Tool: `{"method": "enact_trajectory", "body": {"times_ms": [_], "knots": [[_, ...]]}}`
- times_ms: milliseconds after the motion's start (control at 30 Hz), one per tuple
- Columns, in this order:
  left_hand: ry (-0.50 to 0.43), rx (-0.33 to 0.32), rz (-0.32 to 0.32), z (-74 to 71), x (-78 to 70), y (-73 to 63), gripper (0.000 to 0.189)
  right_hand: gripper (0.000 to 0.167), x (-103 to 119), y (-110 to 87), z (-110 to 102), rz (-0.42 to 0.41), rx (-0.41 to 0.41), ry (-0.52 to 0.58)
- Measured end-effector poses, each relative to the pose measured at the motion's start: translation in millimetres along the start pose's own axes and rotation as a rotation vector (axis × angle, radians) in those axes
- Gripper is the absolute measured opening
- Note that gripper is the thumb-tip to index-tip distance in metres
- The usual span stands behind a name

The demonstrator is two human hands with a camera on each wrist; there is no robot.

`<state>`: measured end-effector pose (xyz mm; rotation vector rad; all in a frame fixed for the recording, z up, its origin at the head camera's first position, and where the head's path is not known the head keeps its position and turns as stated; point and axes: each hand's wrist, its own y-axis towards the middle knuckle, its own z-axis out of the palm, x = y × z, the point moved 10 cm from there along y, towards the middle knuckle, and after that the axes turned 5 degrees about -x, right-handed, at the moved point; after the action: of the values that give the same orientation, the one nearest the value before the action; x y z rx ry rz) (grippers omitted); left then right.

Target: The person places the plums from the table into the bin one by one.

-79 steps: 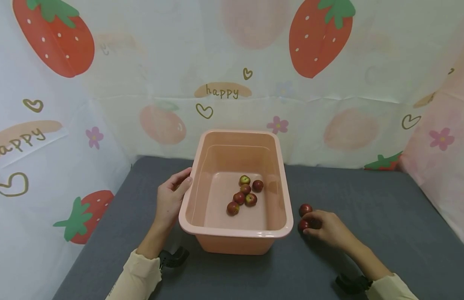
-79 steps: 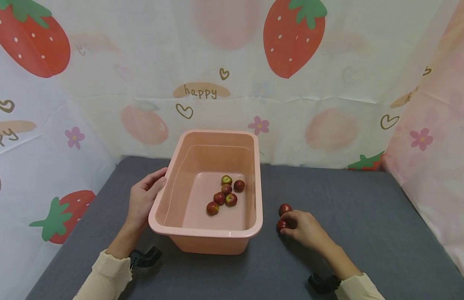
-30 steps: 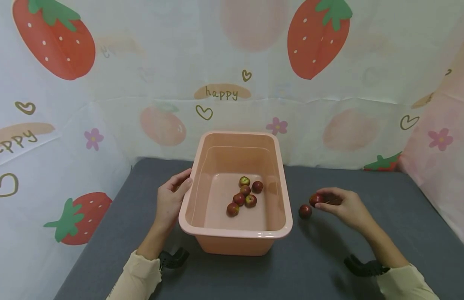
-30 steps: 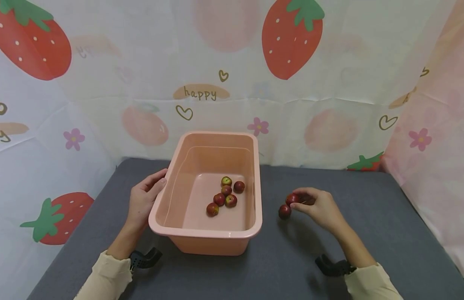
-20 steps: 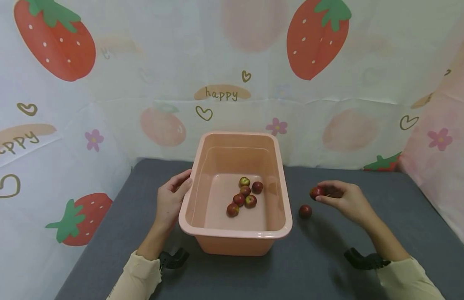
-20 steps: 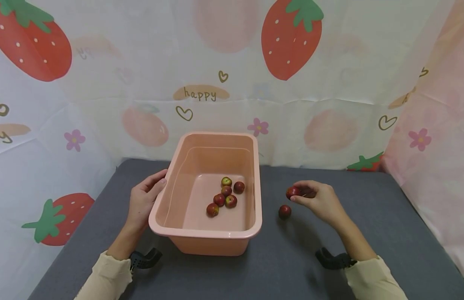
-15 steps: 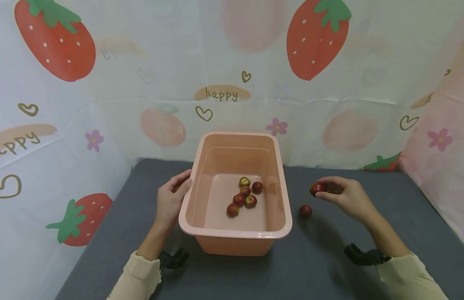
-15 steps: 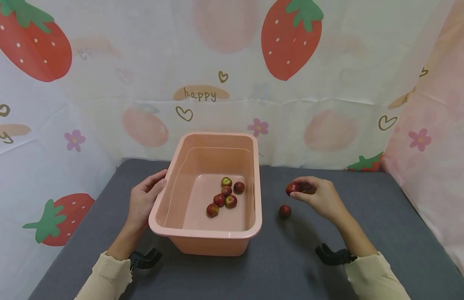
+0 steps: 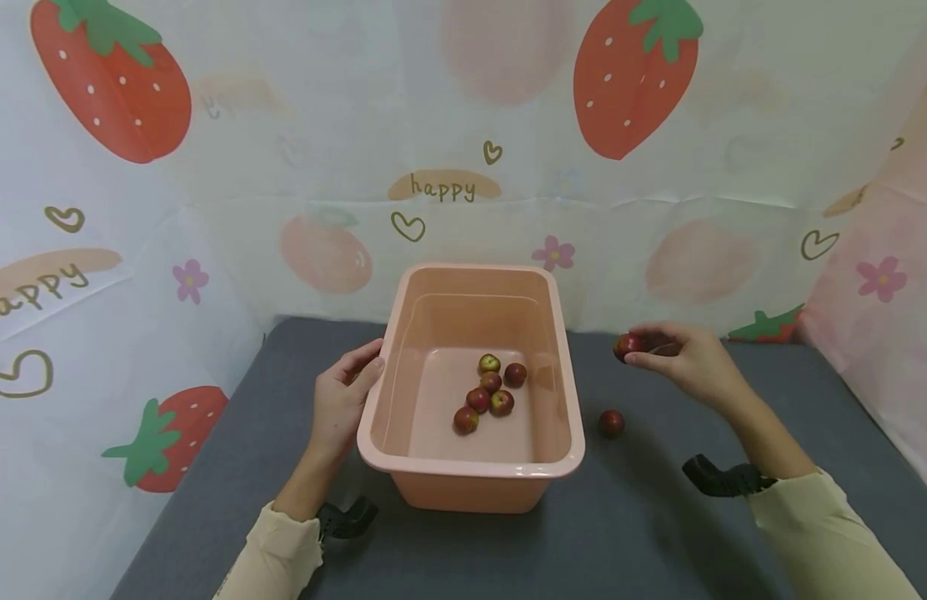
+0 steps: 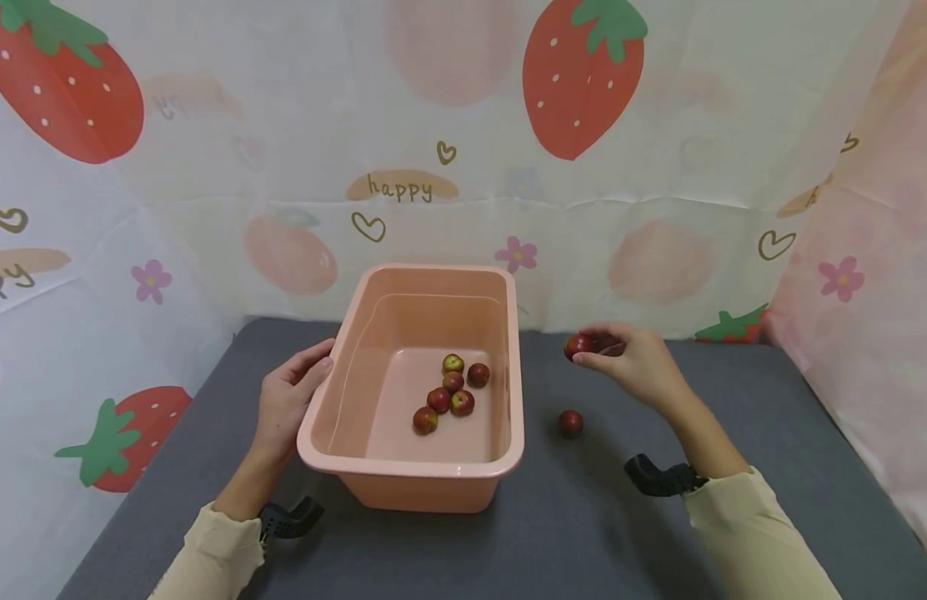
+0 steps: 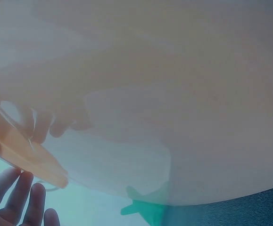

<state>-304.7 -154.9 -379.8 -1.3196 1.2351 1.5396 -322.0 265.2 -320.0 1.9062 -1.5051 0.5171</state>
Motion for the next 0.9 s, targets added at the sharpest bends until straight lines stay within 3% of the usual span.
{"method": "enact_trajectory", "body": {"times_ms": [100, 433, 900], "knots": [[0.006, -0.001, 0.000, -0.1, 0.1, 0.1, 0.037, 0.042, 5, 5.9, -1, 0.010, 0.008, -0.009], [0.005, 0.003, 0.000, -0.1, 0.6, 0.0, 0.037, 0.042, 30, 28.6, -1, -0.074, 0.001, 0.006], [-0.001, 0.003, -0.010, 0.3, 0.3, -0.2, 0.037, 0.044, 60, 58.9, 5, -0.079, 0.022, -0.014]]}}
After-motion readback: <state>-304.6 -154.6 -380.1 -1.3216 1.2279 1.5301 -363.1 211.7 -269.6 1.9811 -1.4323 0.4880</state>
